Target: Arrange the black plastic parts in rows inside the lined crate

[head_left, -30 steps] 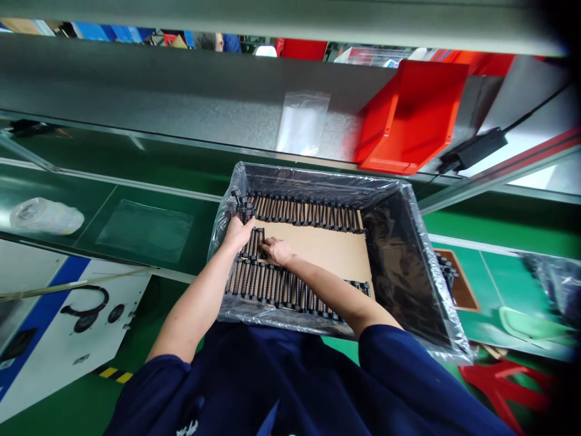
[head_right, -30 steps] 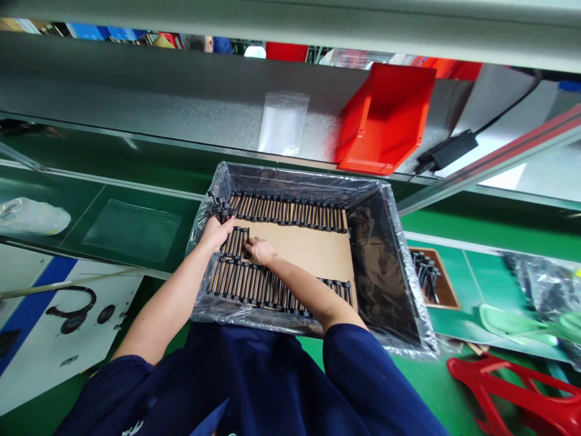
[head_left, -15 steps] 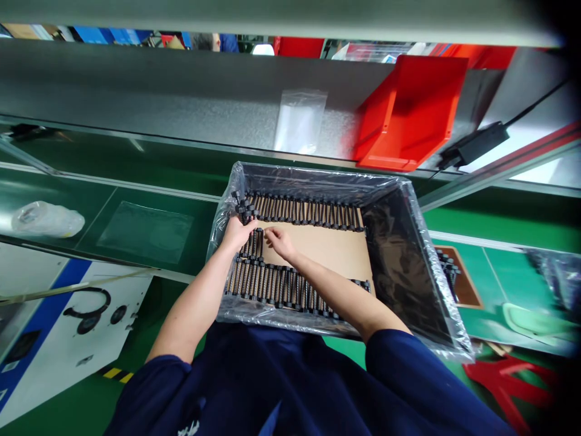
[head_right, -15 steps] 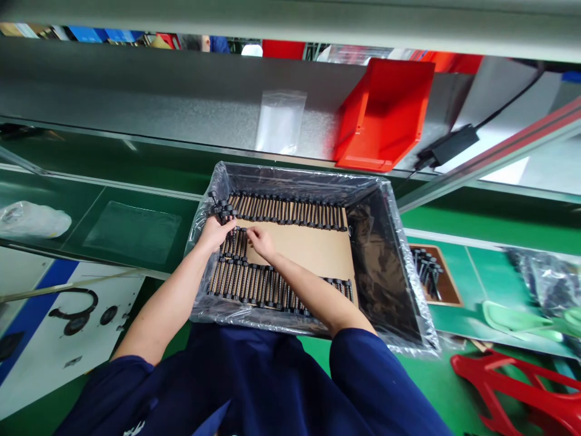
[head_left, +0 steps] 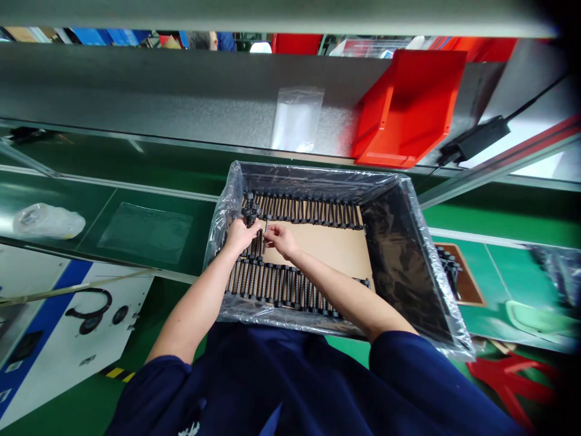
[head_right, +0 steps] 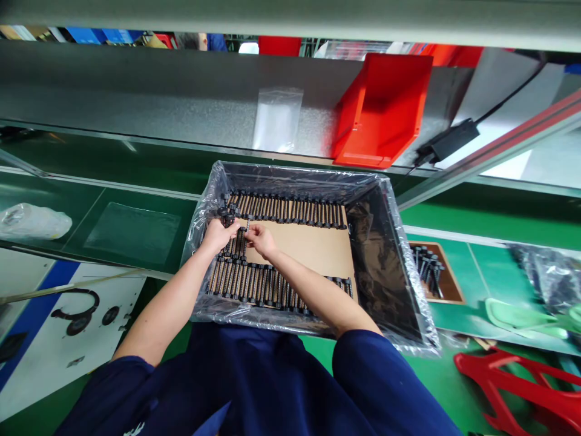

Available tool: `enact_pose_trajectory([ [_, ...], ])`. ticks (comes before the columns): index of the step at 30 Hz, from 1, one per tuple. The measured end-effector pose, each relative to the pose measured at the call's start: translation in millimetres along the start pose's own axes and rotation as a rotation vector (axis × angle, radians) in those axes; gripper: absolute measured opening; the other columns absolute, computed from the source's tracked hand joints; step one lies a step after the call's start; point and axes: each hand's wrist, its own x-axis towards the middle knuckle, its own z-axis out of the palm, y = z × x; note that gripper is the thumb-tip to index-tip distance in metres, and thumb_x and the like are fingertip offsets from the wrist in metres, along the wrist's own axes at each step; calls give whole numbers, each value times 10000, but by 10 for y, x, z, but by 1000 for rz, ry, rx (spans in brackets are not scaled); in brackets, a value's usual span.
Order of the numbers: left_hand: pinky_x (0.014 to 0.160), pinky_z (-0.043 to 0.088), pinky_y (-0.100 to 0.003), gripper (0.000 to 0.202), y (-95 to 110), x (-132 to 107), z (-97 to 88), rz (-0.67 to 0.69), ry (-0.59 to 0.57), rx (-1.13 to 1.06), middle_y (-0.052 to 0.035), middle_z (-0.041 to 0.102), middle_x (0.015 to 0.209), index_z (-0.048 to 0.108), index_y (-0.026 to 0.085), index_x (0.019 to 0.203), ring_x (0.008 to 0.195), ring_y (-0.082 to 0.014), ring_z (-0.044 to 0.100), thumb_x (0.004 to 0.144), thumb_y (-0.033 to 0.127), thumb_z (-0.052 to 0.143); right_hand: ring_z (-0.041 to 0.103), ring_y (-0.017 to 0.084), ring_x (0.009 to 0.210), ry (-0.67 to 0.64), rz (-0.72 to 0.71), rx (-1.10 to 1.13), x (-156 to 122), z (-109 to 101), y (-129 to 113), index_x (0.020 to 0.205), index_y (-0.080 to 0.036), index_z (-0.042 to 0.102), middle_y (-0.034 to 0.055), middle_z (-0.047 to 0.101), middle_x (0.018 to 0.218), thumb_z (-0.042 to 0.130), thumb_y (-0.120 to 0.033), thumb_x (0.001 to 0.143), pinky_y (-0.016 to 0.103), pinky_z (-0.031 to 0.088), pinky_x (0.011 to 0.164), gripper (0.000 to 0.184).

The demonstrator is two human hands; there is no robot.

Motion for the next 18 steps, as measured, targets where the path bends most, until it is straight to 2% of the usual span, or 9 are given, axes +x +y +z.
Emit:
enact_pose_trajectory([
  [4, 520, 491, -230, 216, 20, 17, 3, 50, -15, 15, -32, 657, 644, 669, 139, 846, 510, -136, 616, 697, 285, 727, 553, 124, 478, 180, 169, -387, 211, -242, 194, 777, -160, 552, -12, 570, 579, 757, -186, 707, 254, 498, 470, 218],
  [6, 500, 489, -227, 179, 43, 11, -8, 66, -32, 27, -33, 653, 635, 657, 140, 787, 504, -140, 618, 694, 278, 722, 598, 150, 537, 188, 180, -641, 281, -255, 283, 791, -149, 579, 21, 610, 616, 744, -165, 708, 262, 507, 523, 185],
  [9, 477, 479, -225, 166, 91, -18, -17, 81, -41, 28, -30, 638, 610, 614, 147, 678, 491, -140, 608, 683, 272, 722, 662, 200, 727, 150, 125, -944, 329, -162, 374, 840, -138, 628, 82, 682, 770, 716, -152, 713, 271, 520, 655, 155],
  [13, 477, 464, -232, 156, 115, -36, -23, 113, -34, 0, -21, 627, 586, 620, 152, 691, 480, -138, 587, 692, 283, 705, 668, 220, 855, 102, 93, -1051, 327, -15, 420, 930, -128, 659, 115, 706, 909, 675, -182, 753, 267, 511, 744, 185],
  [18, 554, 467, -253, 188, 38, 12, -42, 155, -9, 65, -40, 671, 663, 653, 164, 718, 561, -157, 613, 687, 338, 717, 669, 181, 802, 61, 73, -998, 278, -20, 411, 963, -134, 665, 87, 707, 894, 632, -190, 799, 248, 519, 726, 177],
])
